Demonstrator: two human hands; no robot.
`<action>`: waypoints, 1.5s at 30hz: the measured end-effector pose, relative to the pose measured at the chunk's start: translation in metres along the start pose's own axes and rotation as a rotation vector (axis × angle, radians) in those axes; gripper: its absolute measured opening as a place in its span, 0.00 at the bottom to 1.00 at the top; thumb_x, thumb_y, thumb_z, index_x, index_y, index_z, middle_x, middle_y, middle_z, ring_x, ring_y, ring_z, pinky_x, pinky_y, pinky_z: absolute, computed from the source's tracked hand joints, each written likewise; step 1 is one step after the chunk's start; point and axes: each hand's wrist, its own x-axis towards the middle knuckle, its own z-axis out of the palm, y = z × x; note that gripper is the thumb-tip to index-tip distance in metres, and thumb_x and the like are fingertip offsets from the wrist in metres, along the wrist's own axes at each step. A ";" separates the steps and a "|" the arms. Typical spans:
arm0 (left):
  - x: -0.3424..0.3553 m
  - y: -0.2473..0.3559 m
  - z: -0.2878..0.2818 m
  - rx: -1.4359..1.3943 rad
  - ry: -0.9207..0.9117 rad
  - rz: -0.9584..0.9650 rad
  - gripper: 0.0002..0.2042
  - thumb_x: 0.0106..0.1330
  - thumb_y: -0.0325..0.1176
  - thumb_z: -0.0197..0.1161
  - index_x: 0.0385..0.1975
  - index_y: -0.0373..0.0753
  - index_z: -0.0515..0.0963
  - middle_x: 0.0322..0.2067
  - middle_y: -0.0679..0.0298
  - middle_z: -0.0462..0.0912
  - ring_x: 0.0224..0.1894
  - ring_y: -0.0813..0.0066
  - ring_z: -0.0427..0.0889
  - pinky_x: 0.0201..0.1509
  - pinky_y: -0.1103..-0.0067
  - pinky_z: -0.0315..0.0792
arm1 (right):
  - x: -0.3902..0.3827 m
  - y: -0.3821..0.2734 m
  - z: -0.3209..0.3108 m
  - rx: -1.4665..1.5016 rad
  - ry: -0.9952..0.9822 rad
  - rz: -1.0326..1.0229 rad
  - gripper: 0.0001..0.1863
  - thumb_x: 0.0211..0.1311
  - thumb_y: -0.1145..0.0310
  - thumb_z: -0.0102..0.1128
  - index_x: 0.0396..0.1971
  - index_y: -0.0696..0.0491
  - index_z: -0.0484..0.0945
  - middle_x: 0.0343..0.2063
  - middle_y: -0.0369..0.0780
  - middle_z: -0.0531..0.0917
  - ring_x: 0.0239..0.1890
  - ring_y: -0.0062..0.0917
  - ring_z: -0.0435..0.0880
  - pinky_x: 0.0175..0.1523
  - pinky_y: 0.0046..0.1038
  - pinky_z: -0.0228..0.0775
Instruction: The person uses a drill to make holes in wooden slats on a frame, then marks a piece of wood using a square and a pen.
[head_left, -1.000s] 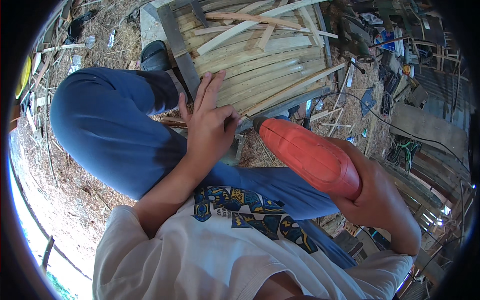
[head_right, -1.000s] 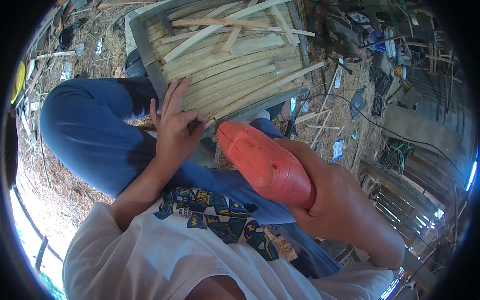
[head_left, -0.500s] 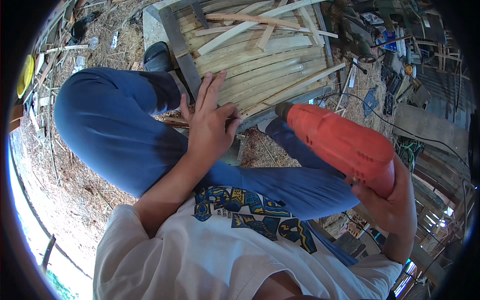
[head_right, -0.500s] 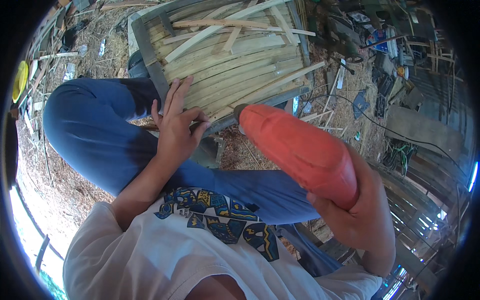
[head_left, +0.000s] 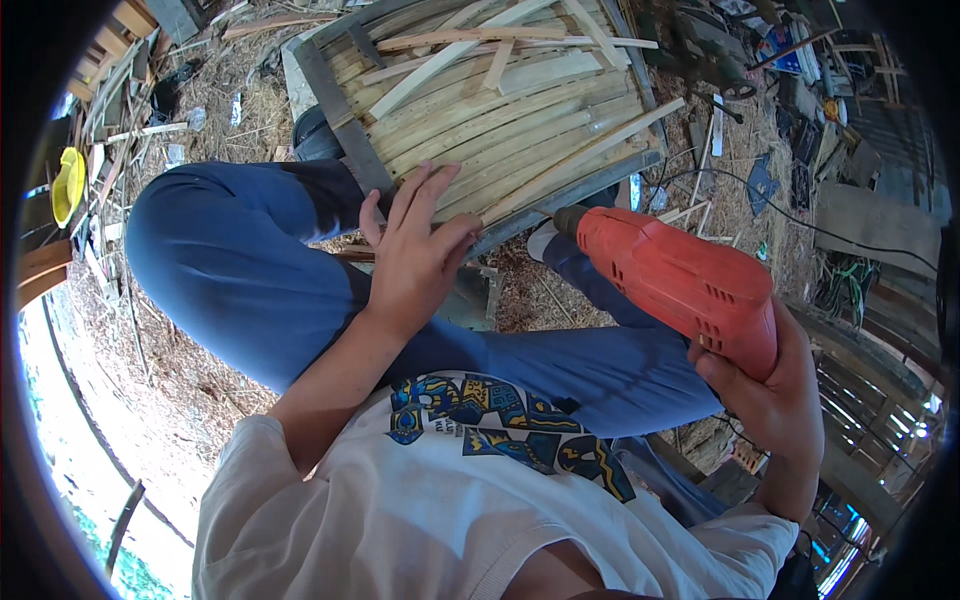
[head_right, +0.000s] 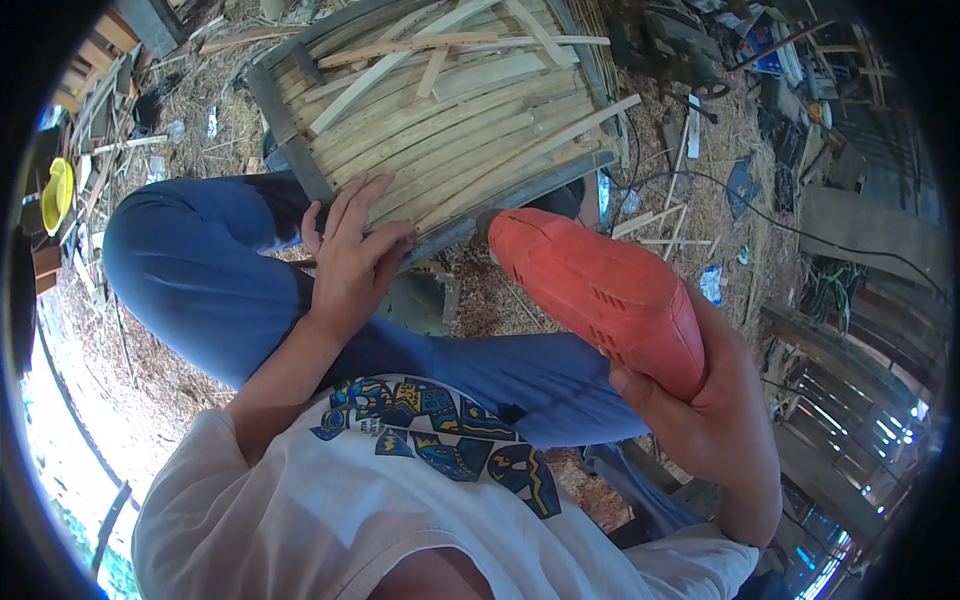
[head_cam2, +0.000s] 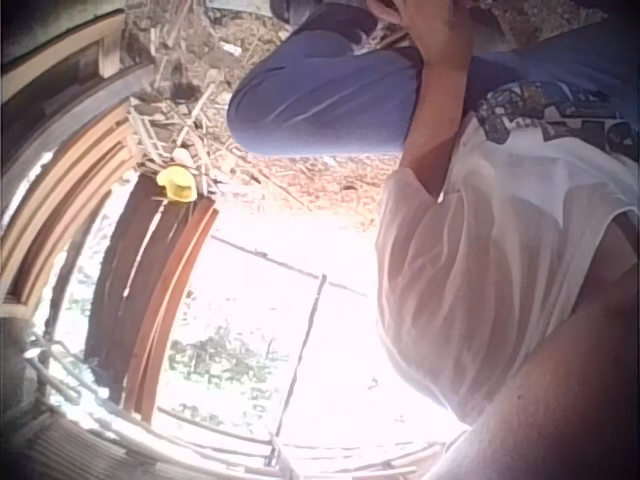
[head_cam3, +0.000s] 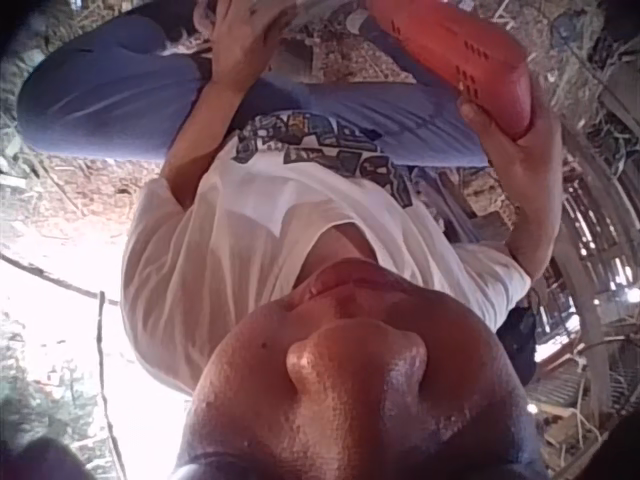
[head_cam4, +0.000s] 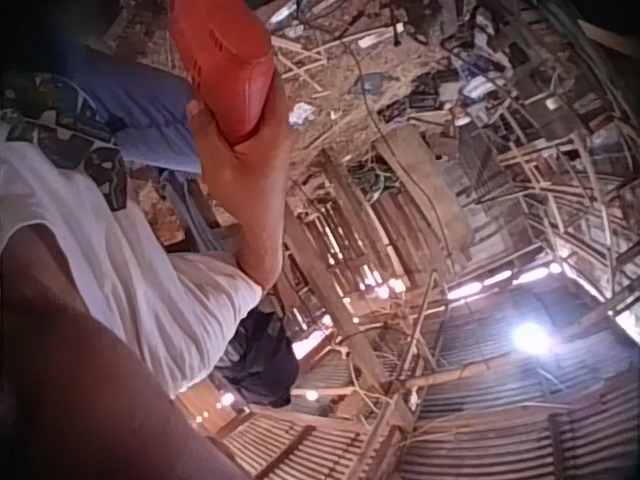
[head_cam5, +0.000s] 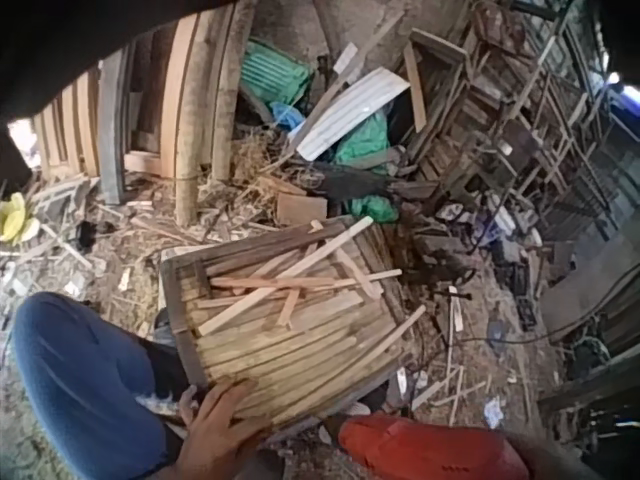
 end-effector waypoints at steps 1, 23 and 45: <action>0.000 0.001 0.000 0.024 0.019 0.014 0.10 0.62 0.32 0.78 0.41 0.57 0.93 0.76 0.66 0.75 0.81 0.55 0.69 0.77 0.40 0.49 | -0.001 0.002 0.000 0.014 -0.002 0.018 0.33 0.64 0.77 0.74 0.69 0.61 0.76 0.50 0.40 0.89 0.51 0.22 0.86 0.62 0.32 0.77; 0.006 0.005 -0.004 -0.027 -0.020 -0.071 0.15 0.62 0.31 0.80 0.49 0.53 0.91 0.78 0.61 0.71 0.86 0.50 0.57 0.79 0.43 0.49 | 0.002 0.020 0.001 0.059 -0.071 -0.016 0.39 0.62 0.71 0.77 0.73 0.61 0.73 0.56 0.49 0.88 0.60 0.33 0.88 0.67 0.38 0.76; 0.007 -0.006 -0.003 -0.150 0.054 -0.039 0.10 0.55 0.27 0.80 0.36 0.48 0.92 0.75 0.62 0.75 0.85 0.53 0.61 0.75 0.37 0.50 | 0.019 -0.013 0.020 -0.173 -0.125 -0.098 0.40 0.62 0.72 0.82 0.72 0.63 0.72 0.47 0.39 0.89 0.48 0.21 0.86 0.58 0.28 0.78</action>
